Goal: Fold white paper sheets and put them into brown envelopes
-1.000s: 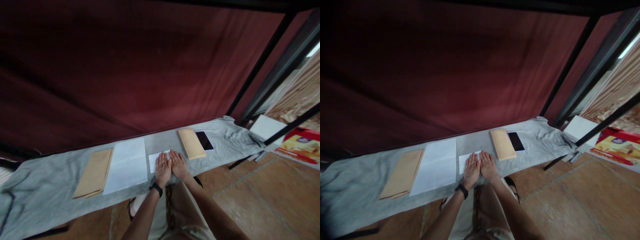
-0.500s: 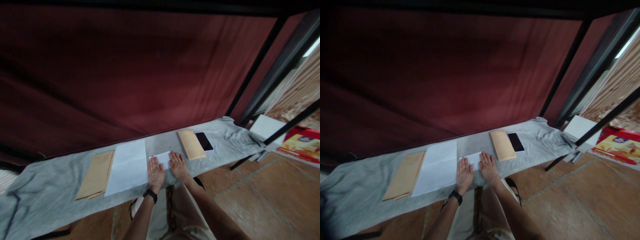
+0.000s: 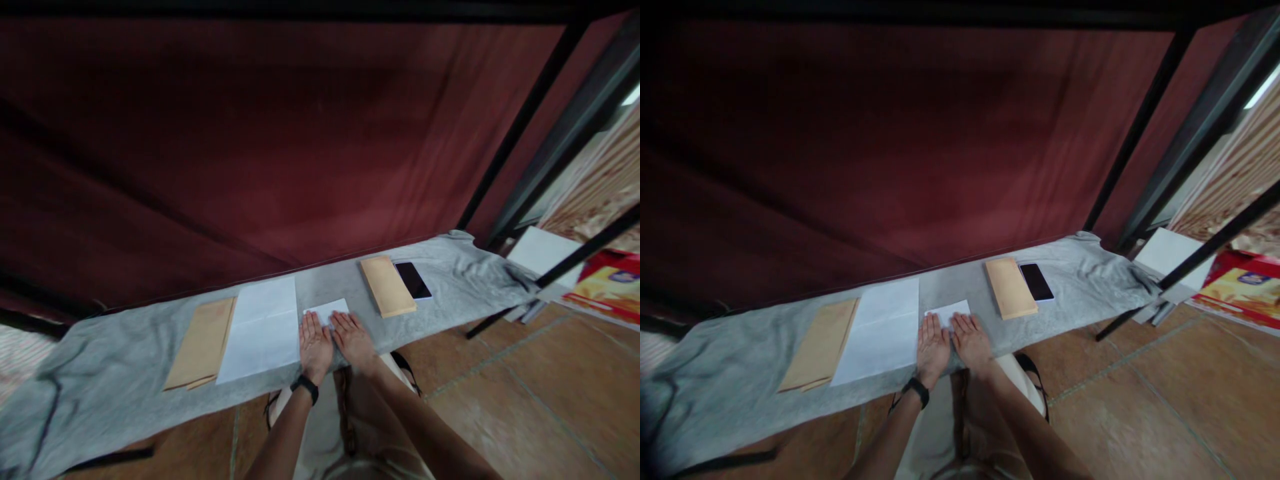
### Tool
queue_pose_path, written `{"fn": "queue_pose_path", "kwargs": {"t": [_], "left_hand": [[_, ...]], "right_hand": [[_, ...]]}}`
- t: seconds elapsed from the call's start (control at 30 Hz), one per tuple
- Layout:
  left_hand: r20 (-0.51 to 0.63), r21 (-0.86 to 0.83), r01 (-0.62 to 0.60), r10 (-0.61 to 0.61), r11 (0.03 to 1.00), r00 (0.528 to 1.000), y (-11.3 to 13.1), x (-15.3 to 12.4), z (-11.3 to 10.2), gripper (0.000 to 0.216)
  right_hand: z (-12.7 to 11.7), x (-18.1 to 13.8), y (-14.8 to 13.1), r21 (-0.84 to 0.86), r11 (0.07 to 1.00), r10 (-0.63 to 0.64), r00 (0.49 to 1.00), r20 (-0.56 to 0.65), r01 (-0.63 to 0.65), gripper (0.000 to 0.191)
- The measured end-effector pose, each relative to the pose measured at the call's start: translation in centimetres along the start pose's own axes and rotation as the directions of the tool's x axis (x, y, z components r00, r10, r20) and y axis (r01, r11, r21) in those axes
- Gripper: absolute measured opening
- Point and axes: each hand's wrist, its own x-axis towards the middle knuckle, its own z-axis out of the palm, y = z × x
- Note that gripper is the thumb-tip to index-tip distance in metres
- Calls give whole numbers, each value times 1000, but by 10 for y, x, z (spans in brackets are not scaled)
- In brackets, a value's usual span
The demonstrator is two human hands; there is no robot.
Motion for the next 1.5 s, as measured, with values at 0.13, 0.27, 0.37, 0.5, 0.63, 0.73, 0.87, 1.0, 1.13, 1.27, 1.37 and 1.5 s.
{"fn": "queue_pose_path", "kwargs": {"t": [0.13,0.27,0.37,0.5,0.63,0.73,0.87,1.0,1.13,1.27,1.37,1.5], "left_hand": [[19,-8,4,-3,1000,1000,1,0,-4,62],[26,-19,13,-12,1000,1000,3,-1,-7,61],[30,-26,10,-9,1000,1000,3,-1,-9,61],[25,-37,7,-6,999,1000,1,-1,-11,59],[16,-11,-68,68,998,998,6,-7,-12,57],[29,-19,-240,241,971,970,17,-17,-9,55],[38,-43,-325,326,945,944,26,-23,-3,55],[10,-27,-237,237,971,971,15,-21,-2,57],[-44,-34,-139,138,990,989,-3,-25,-3,58],[-45,-172,-13,6,985,999,-11,-28,-10,55],[57,-428,165,-156,889,986,-11,-18,-20,53],[149,-602,307,-274,738,950,-12,5,-33,49]], "right_hand": [[5,1,-1,-47,993,112,994,-9,-112,49],[5,3,8,-70,986,148,989,-28,-149,49],[5,2,14,-90,982,163,986,-42,-166,48],[4,-1,20,-101,978,176,983,-57,-181,49],[4,-4,21,-93,977,186,980,-76,-193,49],[3,-4,21,-91,978,184,981,-62,-189,50],[1,-3,21,-109,979,169,985,-30,-171,51],[1,-3,20,-116,975,186,981,-52,-191,50],[2,-4,17,-127,969,202,976,-79,-211,49],[1,-4,15,-144,963,219,972,-82,-229,50],[-1,-3,15,-141,964,215,974,-76,-224,50],[-3,-3,13,-107,969,213,973,-87,-221,49]]}}
